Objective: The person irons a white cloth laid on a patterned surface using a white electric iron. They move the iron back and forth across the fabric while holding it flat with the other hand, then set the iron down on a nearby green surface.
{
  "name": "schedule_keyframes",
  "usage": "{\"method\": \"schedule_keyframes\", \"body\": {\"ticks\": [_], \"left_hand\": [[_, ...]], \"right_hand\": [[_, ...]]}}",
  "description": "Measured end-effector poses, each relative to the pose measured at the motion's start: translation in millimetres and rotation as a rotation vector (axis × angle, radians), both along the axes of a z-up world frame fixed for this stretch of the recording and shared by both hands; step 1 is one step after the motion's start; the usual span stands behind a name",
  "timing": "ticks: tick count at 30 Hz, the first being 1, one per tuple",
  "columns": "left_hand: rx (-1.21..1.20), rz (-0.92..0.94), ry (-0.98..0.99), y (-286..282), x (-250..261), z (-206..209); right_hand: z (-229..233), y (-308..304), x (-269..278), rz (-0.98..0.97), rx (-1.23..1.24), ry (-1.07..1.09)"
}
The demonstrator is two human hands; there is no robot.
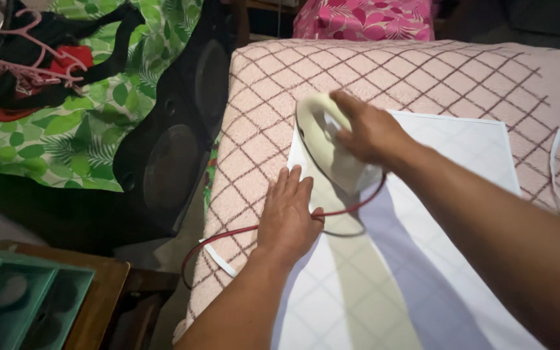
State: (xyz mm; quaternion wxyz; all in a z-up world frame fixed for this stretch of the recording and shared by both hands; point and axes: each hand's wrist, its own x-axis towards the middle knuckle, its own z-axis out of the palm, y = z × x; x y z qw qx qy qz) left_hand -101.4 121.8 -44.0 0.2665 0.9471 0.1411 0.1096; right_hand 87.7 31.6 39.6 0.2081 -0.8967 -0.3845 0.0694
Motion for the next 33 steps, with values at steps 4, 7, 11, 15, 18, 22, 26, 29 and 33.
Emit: {"method": "schedule_keyframes", "body": {"ticks": [4, 7, 11, 15, 18, 22, 26, 29, 33], "left_hand": [[0.075, -0.003, -0.088, -1, -1, -3], [0.146, -0.03, -0.186, -13, -1, 7], [0.073, -0.129, -0.255, -44, -1, 26], [0.065, -0.239, -0.254, -58, 4, 42], [0.023, -0.356, -0.205, -63, -1, 53], [-0.044, -0.381, -0.154, -81, -1, 64], [-0.066, -0.402, -0.174, -89, 2, 67], [-0.06, -0.41, -0.188, -92, 6, 63], [-0.088, -0.364, -0.24, -101, 11, 51]], "right_hand": [[1, -45, -41, -0.09, -0.055, 0.069], [13, -78, -79, -0.226, -0.073, 0.197], [32, -96, -107, -0.329, -0.099, 0.236], [45, -109, -122, -0.527, -0.179, 0.434], [46, -119, -129, -0.514, -0.098, 0.331], [42, -138, -132, -0.527, -0.097, 0.364], [37, -148, -133, -0.487, -0.08, 0.337], [34, -151, -133, -0.496, -0.083, 0.329], [33, -151, -134, -0.518, -0.06, 0.334]]}}
